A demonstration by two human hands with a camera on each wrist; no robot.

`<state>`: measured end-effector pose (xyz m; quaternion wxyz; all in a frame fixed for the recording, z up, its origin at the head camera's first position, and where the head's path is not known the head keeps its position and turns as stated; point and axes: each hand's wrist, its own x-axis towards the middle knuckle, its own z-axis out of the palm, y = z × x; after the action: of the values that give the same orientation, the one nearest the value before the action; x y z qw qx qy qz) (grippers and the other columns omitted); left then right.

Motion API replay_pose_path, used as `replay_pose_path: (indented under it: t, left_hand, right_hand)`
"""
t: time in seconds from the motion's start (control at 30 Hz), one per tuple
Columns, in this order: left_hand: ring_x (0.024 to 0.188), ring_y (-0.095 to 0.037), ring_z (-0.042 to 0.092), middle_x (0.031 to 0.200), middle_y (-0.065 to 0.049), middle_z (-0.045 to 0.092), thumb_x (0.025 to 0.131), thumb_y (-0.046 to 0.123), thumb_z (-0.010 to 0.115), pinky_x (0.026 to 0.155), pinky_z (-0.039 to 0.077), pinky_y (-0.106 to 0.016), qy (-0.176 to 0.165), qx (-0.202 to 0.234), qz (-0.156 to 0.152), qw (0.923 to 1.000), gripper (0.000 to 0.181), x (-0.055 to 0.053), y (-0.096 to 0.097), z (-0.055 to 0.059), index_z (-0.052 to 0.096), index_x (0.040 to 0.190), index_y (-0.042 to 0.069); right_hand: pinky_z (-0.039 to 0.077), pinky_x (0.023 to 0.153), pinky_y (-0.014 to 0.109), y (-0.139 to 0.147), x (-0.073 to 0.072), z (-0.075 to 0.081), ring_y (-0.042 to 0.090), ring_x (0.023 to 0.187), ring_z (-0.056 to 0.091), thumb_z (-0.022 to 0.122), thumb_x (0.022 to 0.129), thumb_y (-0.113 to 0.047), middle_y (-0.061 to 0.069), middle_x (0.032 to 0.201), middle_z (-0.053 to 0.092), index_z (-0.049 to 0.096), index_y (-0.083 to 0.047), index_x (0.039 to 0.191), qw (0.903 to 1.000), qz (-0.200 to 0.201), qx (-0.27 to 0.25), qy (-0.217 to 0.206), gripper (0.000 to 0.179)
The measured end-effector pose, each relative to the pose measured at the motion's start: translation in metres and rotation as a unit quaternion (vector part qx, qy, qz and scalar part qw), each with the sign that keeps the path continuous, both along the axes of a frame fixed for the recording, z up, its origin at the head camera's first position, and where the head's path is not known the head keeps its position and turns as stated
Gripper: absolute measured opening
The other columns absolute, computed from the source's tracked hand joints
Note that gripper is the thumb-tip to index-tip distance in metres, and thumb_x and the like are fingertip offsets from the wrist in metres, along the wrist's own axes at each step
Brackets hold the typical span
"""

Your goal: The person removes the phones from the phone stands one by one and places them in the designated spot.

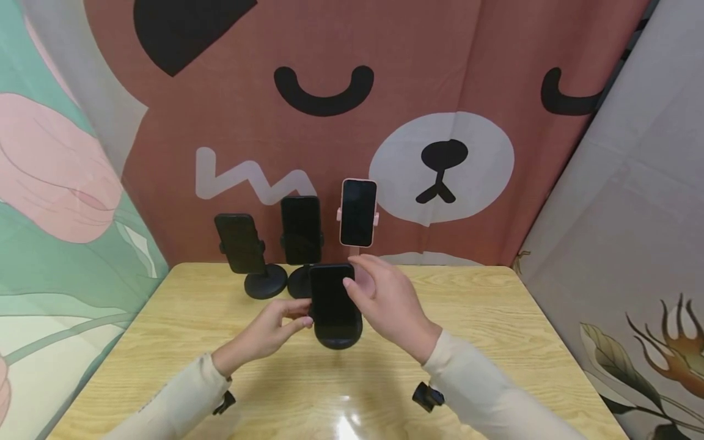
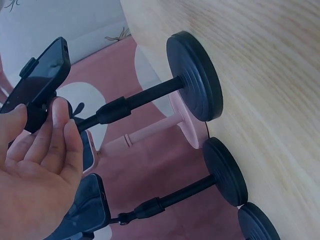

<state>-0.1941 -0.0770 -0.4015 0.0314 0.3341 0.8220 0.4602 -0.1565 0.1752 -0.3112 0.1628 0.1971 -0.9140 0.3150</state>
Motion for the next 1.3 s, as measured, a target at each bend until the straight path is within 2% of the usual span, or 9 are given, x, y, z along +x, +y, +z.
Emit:
replay_pose_path:
  t: [0.17, 0.4, 0.53, 0.67, 1.0, 1.2, 1.3]
  left_hand:
    - [0.099, -0.023, 0.075, 0.122, -0.015, 0.073, 0.102, 0.014, 0.06, 0.092, 0.057, -0.031, 0.001, 0.007, -0.012, 0.9999, 0.038, -0.001, -0.001, 0.0, 0.062, 0.136, -0.001]
    - [0.097, -0.019, 0.075, 0.123, -0.011, 0.073, 0.102, 0.014, 0.06, 0.093, 0.057, -0.031, -0.012, 0.001, -0.014, 0.9998, 0.037, -0.001, -0.001, 0.005, 0.062, 0.136, 0.003]
    - [0.098, -0.024, 0.075, 0.124, -0.013, 0.073, 0.102, 0.012, 0.06, 0.092, 0.057, -0.032, -0.015, -0.003, -0.019, 0.9997, 0.036, -0.001, -0.002, 0.007, 0.062, 0.136, 0.002]
    - [0.1, -0.029, 0.075, 0.125, -0.014, 0.072, 0.102, 0.012, 0.059, 0.092, 0.058, -0.037, -0.015, -0.003, -0.025, 0.9996, 0.036, 0.0, -0.002, 0.008, 0.061, 0.137, 0.002]
    - [0.099, -0.025, 0.075, 0.126, -0.012, 0.072, 0.103, 0.014, 0.058, 0.091, 0.058, -0.03, -0.007, -0.009, -0.03, 0.9995, 0.036, -0.001, -0.002, 0.008, 0.062, 0.137, 0.004]
    - [0.098, -0.026, 0.075, 0.125, -0.013, 0.072, 0.103, 0.014, 0.058, 0.09, 0.058, -0.031, -0.003, -0.009, -0.03, 0.9995, 0.036, -0.001, -0.002, 0.007, 0.062, 0.137, 0.004]
    - [0.096, -0.024, 0.075, 0.123, -0.014, 0.073, 0.103, 0.014, 0.058, 0.088, 0.06, -0.034, 0.003, -0.012, -0.027, 0.9996, 0.036, 0.0, -0.002, 0.007, 0.062, 0.136, 0.002]
  right_hand:
    - [0.049, 0.107, 0.055, -0.009, 0.002, 0.003, 0.03, 0.134, 0.057, 0.066, 0.099, -0.032, 0.009, 0.143, 0.061, 0.061, -0.013, 0.138, 0.9997, 0.008, 0.018, 0.014, 0.044]
    - [0.052, 0.104, 0.053, -0.023, 0.002, 0.006, 0.032, 0.128, 0.06, 0.066, 0.099, -0.031, 0.012, 0.14, 0.063, 0.065, -0.011, 0.135, 0.9963, 0.016, 0.062, 0.058, 0.042]
    - [0.053, 0.103, 0.05, -0.03, -0.001, 0.006, 0.03, 0.125, 0.062, 0.067, 0.098, -0.029, 0.012, 0.136, 0.065, 0.067, -0.011, 0.134, 0.9932, 0.009, 0.082, 0.082, 0.04]
    - [0.053, 0.103, 0.049, -0.036, -0.003, 0.006, 0.029, 0.126, 0.062, 0.066, 0.099, -0.03, 0.01, 0.134, 0.067, 0.067, -0.013, 0.134, 0.9915, -0.001, 0.096, 0.088, 0.039]
    - [0.058, 0.094, 0.046, -0.045, -0.005, 0.007, 0.027, 0.119, 0.066, 0.066, 0.099, -0.027, 0.007, 0.126, 0.072, 0.071, -0.013, 0.127, 0.9875, -0.018, 0.116, 0.105, 0.032]
    - [0.061, 0.088, 0.044, -0.052, -0.008, 0.006, 0.024, 0.108, 0.07, 0.067, 0.099, -0.027, 0.006, 0.119, 0.075, 0.075, -0.014, 0.12, 0.9868, -0.037, 0.116, 0.107, 0.026]
    - [0.062, 0.082, 0.042, -0.056, -0.009, 0.003, 0.023, 0.102, 0.071, 0.068, 0.098, -0.031, 0.004, 0.115, 0.076, 0.076, -0.015, 0.116, 0.9831, -0.052, 0.125, 0.122, 0.025]
